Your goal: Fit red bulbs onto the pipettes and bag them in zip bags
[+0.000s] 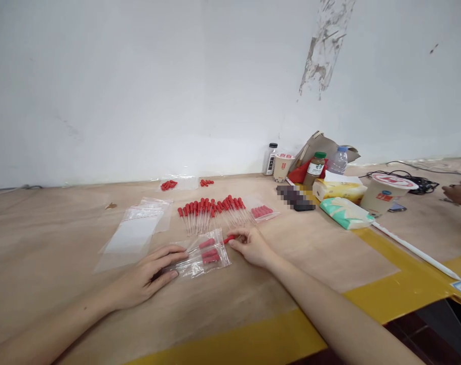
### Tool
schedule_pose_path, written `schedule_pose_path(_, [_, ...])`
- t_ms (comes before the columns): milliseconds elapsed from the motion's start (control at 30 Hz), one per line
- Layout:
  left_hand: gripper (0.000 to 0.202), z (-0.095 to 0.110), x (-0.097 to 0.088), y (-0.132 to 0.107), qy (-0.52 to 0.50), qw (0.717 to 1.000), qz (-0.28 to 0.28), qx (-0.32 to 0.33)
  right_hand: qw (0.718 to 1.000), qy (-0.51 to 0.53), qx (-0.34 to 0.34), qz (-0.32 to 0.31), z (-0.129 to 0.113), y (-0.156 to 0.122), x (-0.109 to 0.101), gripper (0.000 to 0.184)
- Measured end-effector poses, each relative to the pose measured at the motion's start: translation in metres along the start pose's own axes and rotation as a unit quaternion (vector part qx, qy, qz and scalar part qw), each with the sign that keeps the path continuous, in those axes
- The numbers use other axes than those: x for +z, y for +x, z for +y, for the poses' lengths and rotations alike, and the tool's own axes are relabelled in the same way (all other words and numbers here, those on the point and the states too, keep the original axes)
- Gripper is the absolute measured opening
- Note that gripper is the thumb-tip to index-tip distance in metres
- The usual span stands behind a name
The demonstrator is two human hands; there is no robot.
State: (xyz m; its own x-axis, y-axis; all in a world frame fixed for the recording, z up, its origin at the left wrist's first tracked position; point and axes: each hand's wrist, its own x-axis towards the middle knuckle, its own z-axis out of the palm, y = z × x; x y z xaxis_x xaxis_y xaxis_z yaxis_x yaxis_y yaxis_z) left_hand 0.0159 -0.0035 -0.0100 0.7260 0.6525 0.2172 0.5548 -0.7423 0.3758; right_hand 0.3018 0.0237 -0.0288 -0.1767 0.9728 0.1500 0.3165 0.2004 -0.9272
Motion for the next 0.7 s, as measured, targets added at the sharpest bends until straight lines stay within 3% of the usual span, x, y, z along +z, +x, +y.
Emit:
schedule_pose_path(67, [0.035,0.001,-0.001,0.0,-0.004,1.0,0.002,-0.001,0.994,-0.096,-0.046,0.005,-0.003,0.0,0.0,0.023])
schedule_pose_path(167, [0.034,0.002,-0.001,0.001,-0.007,1.0,0.004,0.002,0.986,-0.139,-0.09,0.004,-0.005,0.002,0.006,0.022])
schedule_pose_path(300, [0.034,0.002,-0.001,0.001,-0.008,1.0,0.004,0.001,0.991,-0.1,-0.088,-0.013,-0.004,0.005,0.016,0.023])
schedule_pose_path(500, [0.034,0.001,-0.001,0.001,-0.006,1.0,0.003,0.0,0.993,0.02,-0.066,-0.097,-0.009,0.0,0.02,0.028])
schedule_pose_path(600, [0.034,0.001,-0.001,0.001,-0.005,1.0,0.001,0.001,0.993,0.014,-0.067,-0.092,-0.008,0.001,0.017,0.025])
schedule_pose_path(700, [0.032,0.002,-0.002,0.001,-0.007,1.0,-0.001,0.004,0.995,-0.058,-0.072,-0.041,-0.004,0.009,0.011,0.018])
